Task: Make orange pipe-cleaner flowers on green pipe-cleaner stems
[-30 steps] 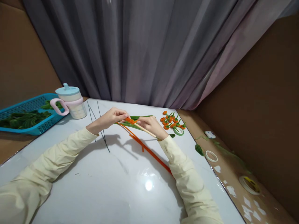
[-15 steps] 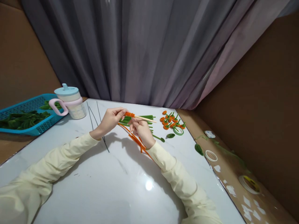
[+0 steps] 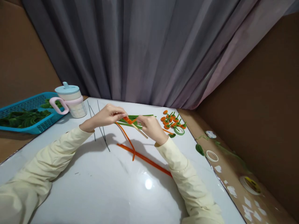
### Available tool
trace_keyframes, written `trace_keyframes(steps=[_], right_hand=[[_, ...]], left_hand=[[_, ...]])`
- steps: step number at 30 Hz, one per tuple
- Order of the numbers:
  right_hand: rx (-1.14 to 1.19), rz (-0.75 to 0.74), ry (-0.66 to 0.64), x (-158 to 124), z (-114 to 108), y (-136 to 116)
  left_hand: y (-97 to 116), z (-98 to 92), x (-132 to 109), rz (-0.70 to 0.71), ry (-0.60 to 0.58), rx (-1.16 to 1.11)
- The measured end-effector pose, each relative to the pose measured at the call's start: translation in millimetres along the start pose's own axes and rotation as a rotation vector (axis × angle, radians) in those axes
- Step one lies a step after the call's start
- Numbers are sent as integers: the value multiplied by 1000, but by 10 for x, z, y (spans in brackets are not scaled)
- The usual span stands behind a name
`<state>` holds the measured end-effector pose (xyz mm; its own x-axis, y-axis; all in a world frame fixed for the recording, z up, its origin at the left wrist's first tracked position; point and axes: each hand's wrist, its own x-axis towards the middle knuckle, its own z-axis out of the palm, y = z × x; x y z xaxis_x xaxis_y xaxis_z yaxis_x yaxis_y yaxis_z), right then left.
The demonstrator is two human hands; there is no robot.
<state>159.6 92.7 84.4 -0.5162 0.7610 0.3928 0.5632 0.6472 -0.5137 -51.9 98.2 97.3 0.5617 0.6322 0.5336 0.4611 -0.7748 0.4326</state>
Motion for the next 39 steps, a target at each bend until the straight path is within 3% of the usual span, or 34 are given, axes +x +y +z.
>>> trace_keyframes(steps=[2, 5, 7, 9, 12, 15, 18, 22, 26, 29, 32, 34, 36, 39], right_hand=[[58, -26, -38, 15, -39, 10], [423, 77, -106, 43, 24, 32], [723, 165, -101, 62, 144, 39], [874, 212, -76, 75, 292, 23], [932, 256, -85, 80, 475, -46], [900, 292, -112, 65, 537, -110], [790, 317, -145, 44, 494, -98], [543, 296, -143, 33, 341, -1], [333, 200, -117, 25, 94, 35], [228, 13, -192, 12, -44, 39], [556, -4, -238, 2, -13, 69], [839, 69, -180, 2, 104, 85], [959, 102, -92, 11, 254, 75], [1043, 143, 4, 27, 457, -2]], left_hand=[[38, -39, 4, -126, -20, -210], [47, 13, 17, -233, 24, -467], [24, 104, 27, -261, 104, -589], [-9, 205, 28, -289, 223, -618], [-58, 317, -4, -245, 415, -330], [-106, 366, -52, 49, 484, 132], [-144, 380, -73, 316, 386, 469], [-142, 327, -54, 351, 179, 577], [-64, 156, -34, 259, 36, 295], [24, 34, -23, 56, 25, 5], [86, 30, -4, -153, 17, -320], [102, 103, 10, -232, 77, -526], [104, 204, 18, -273, 182, -643], [95, 331, 0, -283, 367, -498]])
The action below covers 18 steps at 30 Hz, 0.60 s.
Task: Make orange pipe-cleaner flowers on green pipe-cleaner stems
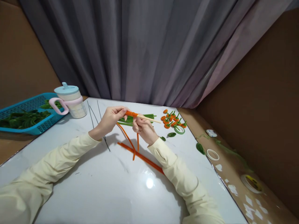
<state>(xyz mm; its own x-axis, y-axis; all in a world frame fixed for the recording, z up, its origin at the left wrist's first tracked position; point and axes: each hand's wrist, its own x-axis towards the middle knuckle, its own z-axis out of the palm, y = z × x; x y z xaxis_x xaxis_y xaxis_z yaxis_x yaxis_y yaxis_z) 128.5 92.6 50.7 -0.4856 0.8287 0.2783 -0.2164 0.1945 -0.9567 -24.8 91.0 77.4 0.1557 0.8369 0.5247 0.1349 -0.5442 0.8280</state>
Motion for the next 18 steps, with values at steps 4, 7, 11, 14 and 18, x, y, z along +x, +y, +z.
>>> trace_keyframes(steps=[4, 7, 11, 14, 18], right_hand=[[26, 45, 56, -12, 159, 53], [-207, 109, 20, -24, 119, 43], [-431, 73, 1, 4, -105, -17], [-487, 23, -41, 32, -268, -98], [-461, 20, -124, 46, -376, -146]], left_hand=[[-85, 10, -40, 488, 133, 507], [-147, -28, -12, 749, 12, 830], [-147, -124, 77, 576, -222, 879], [-54, -220, 129, 318, -342, 741], [58, -281, 151, -53, -440, 422]])
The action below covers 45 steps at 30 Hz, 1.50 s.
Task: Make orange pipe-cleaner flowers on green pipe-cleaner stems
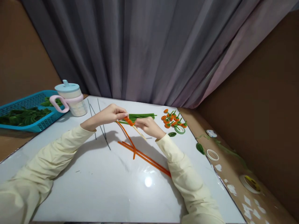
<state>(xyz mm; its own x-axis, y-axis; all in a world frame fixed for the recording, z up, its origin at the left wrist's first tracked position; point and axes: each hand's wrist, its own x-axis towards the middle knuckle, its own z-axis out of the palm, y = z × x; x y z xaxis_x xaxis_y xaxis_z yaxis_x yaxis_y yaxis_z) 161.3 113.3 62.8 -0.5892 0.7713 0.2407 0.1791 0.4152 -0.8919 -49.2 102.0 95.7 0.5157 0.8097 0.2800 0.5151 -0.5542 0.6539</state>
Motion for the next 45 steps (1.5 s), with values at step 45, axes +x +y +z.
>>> trace_keyframes(steps=[45], right_hand=[[-24, 175, 111, -98, 300, -120]], left_hand=[[-112, 270, 16, 449, 314, 535]])
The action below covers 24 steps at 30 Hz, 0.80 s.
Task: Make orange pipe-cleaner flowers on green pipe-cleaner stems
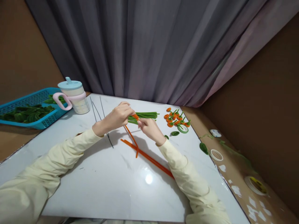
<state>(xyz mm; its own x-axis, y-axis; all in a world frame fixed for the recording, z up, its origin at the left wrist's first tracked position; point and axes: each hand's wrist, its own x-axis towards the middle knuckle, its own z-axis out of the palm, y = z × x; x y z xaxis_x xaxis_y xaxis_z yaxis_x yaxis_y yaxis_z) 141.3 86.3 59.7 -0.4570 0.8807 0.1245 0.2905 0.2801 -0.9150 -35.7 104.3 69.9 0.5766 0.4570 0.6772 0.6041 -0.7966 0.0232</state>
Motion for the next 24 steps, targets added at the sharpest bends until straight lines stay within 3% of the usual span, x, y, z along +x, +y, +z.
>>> trace_keyframes(steps=[5, 8, 11, 14, 16, 18, 20, 22, 24], right_hand=[[-331, -199, 28, -84, -244, -174], [-426, -315, -6, -106, -294, -255], [-51, -179, 63, -60, -222, -201], [404, 24, 125, 20, -67, -52], [502, 90, 110, 59, 25, 34], [507, 121, 79, 73, 76, 79], [494, 144, 50, 73, 83, 90], [452, 153, 24, 72, 59, 94], [375, 155, -13, 79, 24, 108]], left_hand=[[-129, -291, 59, -305, -215, -449], [-167, -316, 76, -473, -295, -829], [-138, -155, 79, -629, -194, -998], [-57, 59, 54, -697, -40, -922], [8, 152, 21, -728, 75, -846], [64, 190, -14, -634, 181, -664], [102, 188, -38, -362, 232, -358], [118, 167, -45, -66, 200, -41], [117, 137, -37, 92, 109, 156]])
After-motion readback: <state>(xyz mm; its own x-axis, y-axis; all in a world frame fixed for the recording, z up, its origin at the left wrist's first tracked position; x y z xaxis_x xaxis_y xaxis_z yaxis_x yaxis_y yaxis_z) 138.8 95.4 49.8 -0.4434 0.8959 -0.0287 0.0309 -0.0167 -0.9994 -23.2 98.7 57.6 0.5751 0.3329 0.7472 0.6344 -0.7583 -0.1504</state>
